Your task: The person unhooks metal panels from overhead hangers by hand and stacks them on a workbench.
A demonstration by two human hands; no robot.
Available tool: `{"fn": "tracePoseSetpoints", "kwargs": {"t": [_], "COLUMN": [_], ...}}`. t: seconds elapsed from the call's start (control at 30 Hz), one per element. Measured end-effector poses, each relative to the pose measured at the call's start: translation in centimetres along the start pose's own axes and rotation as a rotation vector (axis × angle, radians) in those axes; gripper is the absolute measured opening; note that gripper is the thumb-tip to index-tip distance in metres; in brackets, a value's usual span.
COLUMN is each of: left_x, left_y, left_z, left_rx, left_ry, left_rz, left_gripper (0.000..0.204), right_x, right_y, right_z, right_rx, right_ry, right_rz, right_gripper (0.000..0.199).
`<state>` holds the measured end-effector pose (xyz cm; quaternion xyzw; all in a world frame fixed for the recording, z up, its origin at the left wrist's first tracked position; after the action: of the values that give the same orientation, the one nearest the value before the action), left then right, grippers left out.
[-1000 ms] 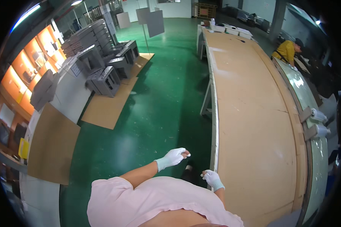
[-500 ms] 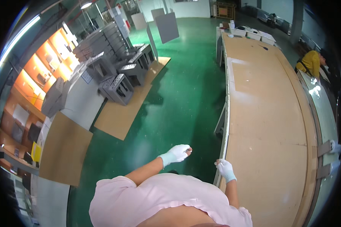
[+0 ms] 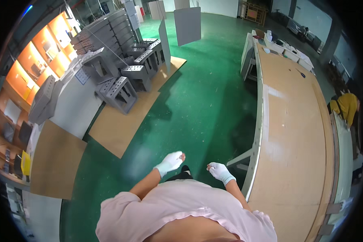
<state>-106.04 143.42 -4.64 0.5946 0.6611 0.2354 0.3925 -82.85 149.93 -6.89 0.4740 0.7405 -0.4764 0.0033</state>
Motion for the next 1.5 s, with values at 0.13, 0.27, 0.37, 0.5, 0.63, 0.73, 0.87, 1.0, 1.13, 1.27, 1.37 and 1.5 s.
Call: {"fn": "tracePoseSetpoints", "kwargs": {"t": [0.13, 0.27, 0.37, 0.5, 0.63, 0.73, 0.87, 1.0, 1.13, 1.27, 1.37, 1.5], "left_x": [9.5, 17.8, 23.3, 29.5, 33.3, 34.9, 39.3, 44.9, 46.7, 46.2, 44.8, 43.9], "left_y": [3.7, 7.0, 9.4, 12.2, 12.6, 14.2, 17.6, 20.8, 23.1, 22.5, 23.8, 23.6], "left_z": [-6.4, -11.2, -15.8, -29.4, -44.3, -54.5, -64.5, -69.6, -68.9, -66.3, -64.5, -64.4], "left_rx": [-0.125, -0.233, -0.263, -0.066, -0.369, -0.49, -0.442, -0.616, -0.587, -0.741, -0.686, -0.867], "left_ry": [-0.01, 0.025, 0.109, 0.701, 1.194, 1.273, 1.124, 0.773, 0.691, 0.532, 0.521, 0.44], "left_rz": [0.119, 0.213, 0.327, 0.509, 0.607, 0.697, 0.683, 0.786, 0.934, 1.09, 0.974, 1.048], "left_gripper": [0.02, 0.019, 0.02, 0.02, 0.023, 0.027, 0.053, 0.037, 0.028, 0.03, 0.031, 0.027], "right_x": [6.0, 11.3, 15.1, 22.0, 31.1, 37.1, 45.4, 49.6, 50.1, 49.1, 51.4, 52.0], "right_y": [-1.8, -1.6, -0.8, 1.0, 0.7, -5.8, -15.8, -31.5, -45.9, -55.2, -55.4, -55.8], "right_z": [-4.9, -8.9, -11.3, -15.9, -22.1, -28.1, -33.2, -35.8, -35.7, -32.1, -29.4, -27.1], "right_rx": [-0.072, 0.039, -0.023, -0.03, -0.223, -0.155, -0.218, -0.33, -0.326, -0.713, -1.003, -1.334], "right_ry": [0.085, 0.19, 0.113, 0.016, 0.038, 0.068, 0.066, 0.104, 0.152, 0.249, 0.056, -0.255], "right_rz": [-0.057, 0.05, 0.129, 0.264, 0.21, -0.053, -0.358, -0.813, -1.157, -1.474, -1.535, -1.397], "right_gripper": [0.026, 0.026, 0.026, 0.027, 0.027, 0.025, 0.016, 0.017, 0.045, 0.036, 0.011, 0.006]}}
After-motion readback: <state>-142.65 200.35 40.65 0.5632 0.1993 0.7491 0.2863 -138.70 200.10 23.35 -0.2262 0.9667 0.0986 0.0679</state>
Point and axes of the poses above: each hand's wrist, its own x-axis towards the middle knuckle, its own z-axis out of the palm, y = z × x, the point moved 5 cm from there along x, towards the middle knuckle, and after that the axes turned 8 degrees about z, right-handed, at the moved point
